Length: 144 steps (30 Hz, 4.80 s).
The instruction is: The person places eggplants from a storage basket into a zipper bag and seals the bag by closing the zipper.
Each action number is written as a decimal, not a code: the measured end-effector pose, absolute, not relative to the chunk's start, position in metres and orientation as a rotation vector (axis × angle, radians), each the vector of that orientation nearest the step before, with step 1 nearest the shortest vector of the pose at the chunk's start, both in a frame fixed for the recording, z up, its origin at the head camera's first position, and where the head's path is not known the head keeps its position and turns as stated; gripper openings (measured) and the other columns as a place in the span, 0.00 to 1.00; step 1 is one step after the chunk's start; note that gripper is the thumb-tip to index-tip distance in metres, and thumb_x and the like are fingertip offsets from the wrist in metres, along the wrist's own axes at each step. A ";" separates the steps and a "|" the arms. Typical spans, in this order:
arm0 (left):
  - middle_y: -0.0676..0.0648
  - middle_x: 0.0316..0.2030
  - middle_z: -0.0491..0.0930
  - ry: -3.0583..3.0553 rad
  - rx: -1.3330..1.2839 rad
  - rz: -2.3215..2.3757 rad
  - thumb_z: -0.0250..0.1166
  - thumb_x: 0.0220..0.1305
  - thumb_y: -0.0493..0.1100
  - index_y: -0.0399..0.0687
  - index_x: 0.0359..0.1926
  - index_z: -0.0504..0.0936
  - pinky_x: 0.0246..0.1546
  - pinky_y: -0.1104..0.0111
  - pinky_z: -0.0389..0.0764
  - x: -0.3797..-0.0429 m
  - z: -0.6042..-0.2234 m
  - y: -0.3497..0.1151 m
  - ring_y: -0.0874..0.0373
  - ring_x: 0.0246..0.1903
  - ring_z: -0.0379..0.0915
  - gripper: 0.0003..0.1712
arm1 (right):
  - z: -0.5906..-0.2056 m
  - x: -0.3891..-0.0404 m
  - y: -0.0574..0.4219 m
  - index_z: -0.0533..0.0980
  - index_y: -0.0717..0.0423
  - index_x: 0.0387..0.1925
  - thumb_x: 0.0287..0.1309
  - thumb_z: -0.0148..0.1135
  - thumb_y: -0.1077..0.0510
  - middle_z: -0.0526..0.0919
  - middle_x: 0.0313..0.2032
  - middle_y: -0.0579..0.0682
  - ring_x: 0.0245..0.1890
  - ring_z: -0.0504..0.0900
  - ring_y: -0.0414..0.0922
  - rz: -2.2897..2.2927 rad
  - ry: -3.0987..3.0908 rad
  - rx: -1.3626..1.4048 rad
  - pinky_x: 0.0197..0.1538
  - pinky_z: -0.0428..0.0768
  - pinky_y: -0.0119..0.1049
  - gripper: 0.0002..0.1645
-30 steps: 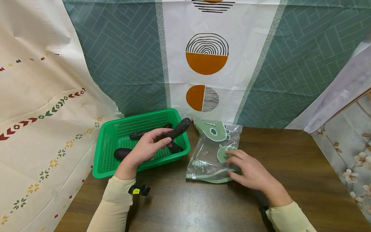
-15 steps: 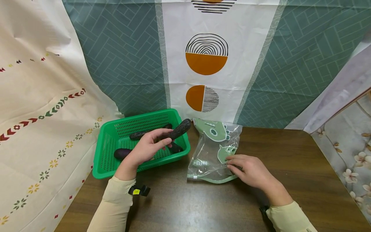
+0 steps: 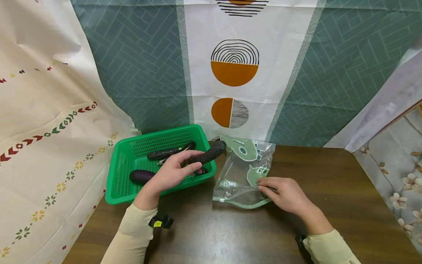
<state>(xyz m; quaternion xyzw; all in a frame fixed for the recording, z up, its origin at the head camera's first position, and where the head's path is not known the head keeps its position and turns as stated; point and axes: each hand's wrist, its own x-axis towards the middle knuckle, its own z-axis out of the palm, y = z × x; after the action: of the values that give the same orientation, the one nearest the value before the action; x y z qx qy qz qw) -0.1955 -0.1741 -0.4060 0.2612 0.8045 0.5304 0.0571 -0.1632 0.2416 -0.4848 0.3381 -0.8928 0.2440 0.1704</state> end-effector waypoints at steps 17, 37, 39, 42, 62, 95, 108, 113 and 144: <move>0.50 0.47 0.90 2.466 0.847 1.474 0.69 0.82 0.48 0.50 0.72 0.84 0.41 0.62 0.85 -0.181 -0.414 -0.140 0.50 0.42 0.85 0.24 | -0.486 -0.163 0.240 0.93 0.48 0.49 0.67 0.79 0.59 0.94 0.48 0.42 0.48 0.94 0.44 0.709 -2.542 0.901 0.48 0.91 0.50 0.11; 0.56 0.50 0.85 2.653 1.156 1.245 0.73 0.78 0.47 0.55 0.69 0.87 0.41 0.62 0.84 -0.169 -0.428 -0.113 0.60 0.44 0.77 0.22 | -0.484 -0.159 0.239 0.93 0.49 0.50 0.68 0.78 0.59 0.95 0.46 0.41 0.45 0.94 0.43 0.728 -2.564 0.850 0.46 0.91 0.50 0.11; 0.56 0.49 0.85 2.692 1.191 1.208 0.74 0.78 0.46 0.55 0.68 0.87 0.41 0.64 0.83 -0.167 -0.428 -0.111 0.61 0.41 0.77 0.21 | -0.484 -0.159 0.239 0.93 0.48 0.49 0.68 0.78 0.59 0.95 0.45 0.41 0.44 0.94 0.42 0.728 -2.565 0.846 0.46 0.91 0.50 0.10; 0.55 0.48 0.85 2.759 1.247 1.131 0.75 0.77 0.46 0.53 0.67 0.88 0.38 0.67 0.81 -0.166 -0.430 -0.108 0.61 0.35 0.77 0.21 | -0.483 -0.159 0.238 0.93 0.47 0.49 0.68 0.78 0.59 0.95 0.45 0.41 0.44 0.93 0.42 0.729 -2.573 0.839 0.46 0.91 0.49 0.10; 0.53 0.46 0.86 3.037 1.547 0.670 0.80 0.71 0.47 0.52 0.63 0.91 0.35 0.68 0.85 -0.157 -0.436 -0.096 0.60 0.39 0.85 0.21 | -0.481 -0.158 0.235 0.93 0.50 0.49 0.70 0.77 0.58 0.95 0.44 0.41 0.42 0.93 0.41 0.749 -2.584 0.818 0.45 0.91 0.49 0.09; 0.54 0.43 0.84 3.086 1.704 0.303 0.82 0.68 0.52 0.56 0.61 0.91 0.25 0.66 0.81 -0.145 -0.446 -0.085 0.61 0.32 0.84 0.23 | -0.479 -0.155 0.233 0.93 0.49 0.50 0.72 0.76 0.56 0.95 0.44 0.42 0.43 0.94 0.43 0.740 -2.613 0.755 0.45 0.91 0.50 0.09; 0.53 0.40 0.82 3.051 1.626 0.259 0.79 0.72 0.54 0.54 0.61 0.90 0.24 0.66 0.79 -0.145 -0.447 -0.082 0.60 0.26 0.81 0.21 | -0.477 -0.153 0.231 0.94 0.48 0.48 0.69 0.78 0.57 0.95 0.43 0.41 0.41 0.93 0.41 0.736 -2.578 0.759 0.44 0.91 0.48 0.08; 0.52 0.40 0.82 3.077 1.595 0.224 0.79 0.71 0.54 0.52 0.60 0.90 0.24 0.65 0.80 -0.145 -0.449 -0.081 0.60 0.26 0.81 0.22 | -0.476 -0.151 0.228 0.94 0.48 0.49 0.69 0.79 0.57 0.95 0.43 0.41 0.40 0.93 0.40 0.728 -2.564 0.768 0.42 0.91 0.47 0.09; 0.53 0.33 0.77 3.360 1.462 0.138 0.81 0.66 0.56 0.57 0.53 0.91 0.14 0.64 0.72 -0.144 -0.455 -0.078 0.61 0.19 0.77 0.19 | -0.468 -0.148 0.216 0.94 0.51 0.45 0.61 0.82 0.62 0.95 0.40 0.43 0.36 0.93 0.41 0.677 -2.399 0.784 0.37 0.90 0.45 0.10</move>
<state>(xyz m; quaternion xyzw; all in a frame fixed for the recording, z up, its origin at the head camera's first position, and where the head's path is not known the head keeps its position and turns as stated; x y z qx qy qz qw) -0.1438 -0.0776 -0.4545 0.3850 0.8850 0.0364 -0.2594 -0.1478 0.2156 -0.4684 0.2897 -0.8862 0.2502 0.2611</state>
